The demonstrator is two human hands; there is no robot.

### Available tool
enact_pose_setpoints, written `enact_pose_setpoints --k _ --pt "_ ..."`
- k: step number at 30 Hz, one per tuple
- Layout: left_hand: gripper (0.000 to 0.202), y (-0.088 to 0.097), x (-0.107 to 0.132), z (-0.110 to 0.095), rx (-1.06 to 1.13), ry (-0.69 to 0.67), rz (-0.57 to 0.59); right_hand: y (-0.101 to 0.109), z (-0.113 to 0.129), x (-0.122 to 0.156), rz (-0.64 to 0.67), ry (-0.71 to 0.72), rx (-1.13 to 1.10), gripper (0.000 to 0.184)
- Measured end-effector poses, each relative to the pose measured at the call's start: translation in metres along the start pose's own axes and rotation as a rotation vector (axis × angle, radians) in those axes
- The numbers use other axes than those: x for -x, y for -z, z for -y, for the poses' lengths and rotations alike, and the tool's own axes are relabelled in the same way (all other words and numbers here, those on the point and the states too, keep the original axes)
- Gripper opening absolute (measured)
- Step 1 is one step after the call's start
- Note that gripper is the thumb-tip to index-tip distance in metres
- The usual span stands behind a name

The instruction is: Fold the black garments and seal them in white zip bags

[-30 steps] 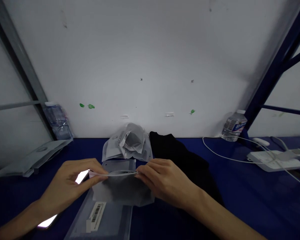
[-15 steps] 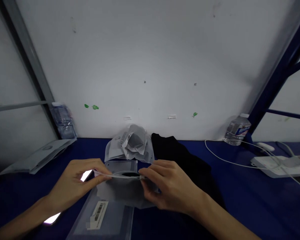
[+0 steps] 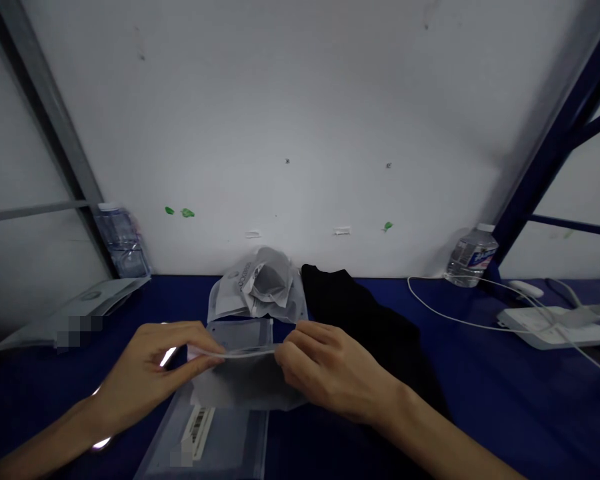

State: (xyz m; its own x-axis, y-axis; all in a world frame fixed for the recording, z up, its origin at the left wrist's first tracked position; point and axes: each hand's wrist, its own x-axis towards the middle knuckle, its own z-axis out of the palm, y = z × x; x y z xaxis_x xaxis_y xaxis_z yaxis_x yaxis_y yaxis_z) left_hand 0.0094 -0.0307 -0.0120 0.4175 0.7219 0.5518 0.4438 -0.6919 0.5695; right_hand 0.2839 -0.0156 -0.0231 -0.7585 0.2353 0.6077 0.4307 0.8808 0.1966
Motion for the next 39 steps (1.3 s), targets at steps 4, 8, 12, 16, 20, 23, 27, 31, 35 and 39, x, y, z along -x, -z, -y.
enact_pose_setpoints --k 4,8,12,16,20,23,27,31,35,39 --pt "0.009 0.0 0.0 0.002 -0.011 0.018 0.004 -0.002 -0.003 0.001 -0.003 -0.021 0.003 0.013" --pt "0.009 0.001 -0.001 0.004 -0.002 0.042 -0.01 0.002 -0.007 0.0 -0.031 -0.11 -0.081 0.012" --pt "0.008 0.003 -0.001 0.006 -0.013 0.047 -0.005 0.007 -0.008 -0.002 -0.059 -0.124 -0.184 0.014" --pt "0.008 0.002 -0.001 0.007 -0.016 0.047 -0.002 0.009 -0.007 -0.002 -0.012 -0.107 -0.163 0.015" --pt "0.008 0.001 -0.002 0.005 0.007 0.037 0.011 0.006 -0.006 -0.001 0.009 -0.106 -0.129 0.016" --pt "0.009 0.0 -0.003 0.003 0.016 0.024 0.016 0.004 -0.005 0.0 -0.002 -0.099 -0.122 0.017" --pt "0.009 -0.001 -0.003 0.002 0.006 0.017 0.019 0.002 -0.004 0.0 0.008 -0.107 -0.09 0.017" --pt "0.008 -0.004 0.0 0.002 -0.002 -0.001 0.025 0.003 0.0 -0.001 0.026 -0.182 -0.118 0.02" --pt "0.008 -0.004 0.001 0.002 0.007 -0.012 0.012 0.002 0.0 -0.001 0.016 -0.211 -0.119 0.02" --pt "0.008 -0.003 -0.001 0.004 -0.001 -0.026 0.001 0.0 -0.003 0.0 -0.076 -0.13 -0.065 0.012"
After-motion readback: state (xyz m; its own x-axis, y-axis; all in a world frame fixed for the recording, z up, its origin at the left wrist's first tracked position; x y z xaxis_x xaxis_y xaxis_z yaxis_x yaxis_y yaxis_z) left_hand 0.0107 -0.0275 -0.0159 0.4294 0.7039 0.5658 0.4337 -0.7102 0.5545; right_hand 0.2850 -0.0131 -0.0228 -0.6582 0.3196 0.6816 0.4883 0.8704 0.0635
